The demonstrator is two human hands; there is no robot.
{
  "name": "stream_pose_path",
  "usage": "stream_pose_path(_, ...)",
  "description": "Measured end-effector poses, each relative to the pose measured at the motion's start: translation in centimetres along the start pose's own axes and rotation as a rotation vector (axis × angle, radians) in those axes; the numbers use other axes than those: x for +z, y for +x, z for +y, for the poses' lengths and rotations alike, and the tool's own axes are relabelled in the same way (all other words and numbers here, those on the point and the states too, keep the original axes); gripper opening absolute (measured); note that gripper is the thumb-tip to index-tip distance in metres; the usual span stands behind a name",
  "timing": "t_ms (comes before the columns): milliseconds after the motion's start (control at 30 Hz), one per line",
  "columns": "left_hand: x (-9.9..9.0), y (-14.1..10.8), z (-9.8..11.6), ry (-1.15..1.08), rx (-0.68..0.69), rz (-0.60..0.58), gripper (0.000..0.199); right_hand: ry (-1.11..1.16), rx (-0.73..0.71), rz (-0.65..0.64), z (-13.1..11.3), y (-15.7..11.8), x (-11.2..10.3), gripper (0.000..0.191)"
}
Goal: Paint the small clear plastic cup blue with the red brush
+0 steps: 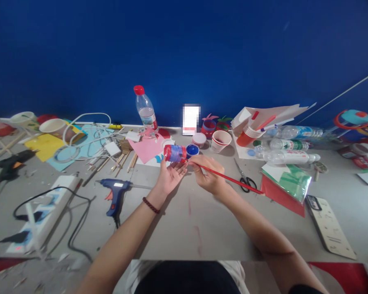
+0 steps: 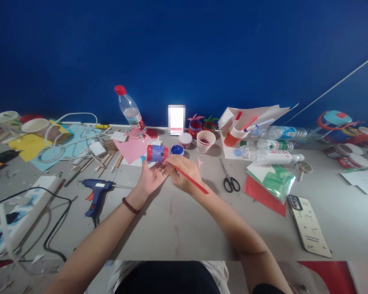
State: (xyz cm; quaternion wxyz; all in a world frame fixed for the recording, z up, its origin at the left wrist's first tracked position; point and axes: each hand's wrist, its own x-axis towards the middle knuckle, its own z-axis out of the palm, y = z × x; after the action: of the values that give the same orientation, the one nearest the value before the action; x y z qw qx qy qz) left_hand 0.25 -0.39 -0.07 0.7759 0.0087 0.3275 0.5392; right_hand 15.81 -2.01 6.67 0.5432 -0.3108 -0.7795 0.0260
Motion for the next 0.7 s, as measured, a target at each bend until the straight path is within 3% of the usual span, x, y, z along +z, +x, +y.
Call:
stream_pose_path(267, 0.1, -0.1, 0.0, 0.006, 0.007, -0.005, 0.056, 0.049, 0.018, -0.075, -0.6, 0.5, 0.0, 0.015)
stream_pose_path(567, 0.1, -0.1, 0.1, 0.002, -0.011, 0.048, 0.056, 0.023, -0.054, 0.060, 0.7, 0.6, -0.2, 0.016)
stream_pose_path(700, -0.2, 0.2, 0.0, 0.003, -0.008, 0.026, 0.057, 0.028, -0.034, 0.047, 0.8, 0.0, 0.0, 0.017)
